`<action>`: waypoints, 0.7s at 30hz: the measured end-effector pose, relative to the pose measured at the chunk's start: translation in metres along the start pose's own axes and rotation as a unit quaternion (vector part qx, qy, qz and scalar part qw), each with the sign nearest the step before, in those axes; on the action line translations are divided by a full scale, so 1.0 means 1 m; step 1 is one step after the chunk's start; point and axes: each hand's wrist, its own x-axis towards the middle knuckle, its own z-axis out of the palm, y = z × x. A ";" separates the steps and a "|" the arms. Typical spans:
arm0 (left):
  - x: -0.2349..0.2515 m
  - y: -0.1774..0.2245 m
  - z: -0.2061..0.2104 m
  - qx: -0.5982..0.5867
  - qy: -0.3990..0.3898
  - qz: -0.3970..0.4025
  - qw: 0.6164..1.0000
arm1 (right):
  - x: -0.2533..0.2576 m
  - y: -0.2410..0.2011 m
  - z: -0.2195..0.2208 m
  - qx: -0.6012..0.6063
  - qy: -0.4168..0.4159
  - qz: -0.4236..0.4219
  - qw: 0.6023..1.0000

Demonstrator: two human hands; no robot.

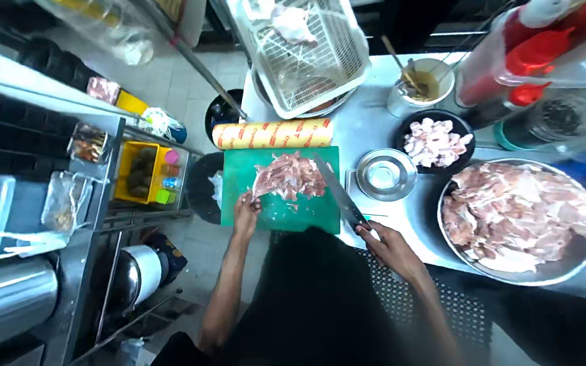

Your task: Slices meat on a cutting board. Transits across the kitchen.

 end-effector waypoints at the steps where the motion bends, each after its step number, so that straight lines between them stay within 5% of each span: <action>1: 0.007 -0.030 -0.017 0.146 0.020 0.033 0.989 | 0.010 -0.009 0.006 -0.022 -0.028 0.003 0.999; 3: 0.015 -0.074 -0.046 0.380 0.036 0.091 0.920 | 0.032 -0.024 0.023 -0.084 -0.080 0.000 0.993; 5: 0.017 -0.097 -0.062 0.453 0.055 0.157 0.876 | 0.056 -0.037 0.047 -0.165 -0.112 -0.021 0.980; 9: 0.018 -0.101 -0.075 0.466 0.066 0.273 0.839 | 0.088 -0.061 0.107 -0.283 -0.140 -0.014 0.949; 14: 0.027 -0.091 -0.091 0.527 -0.043 0.308 0.791 | 0.106 -0.077 0.157 -0.358 -0.157 0.003 0.920; 21: 0.038 -0.092 -0.101 0.506 -0.065 0.351 0.785 | 0.095 -0.088 0.179 -0.460 -0.127 0.026 0.879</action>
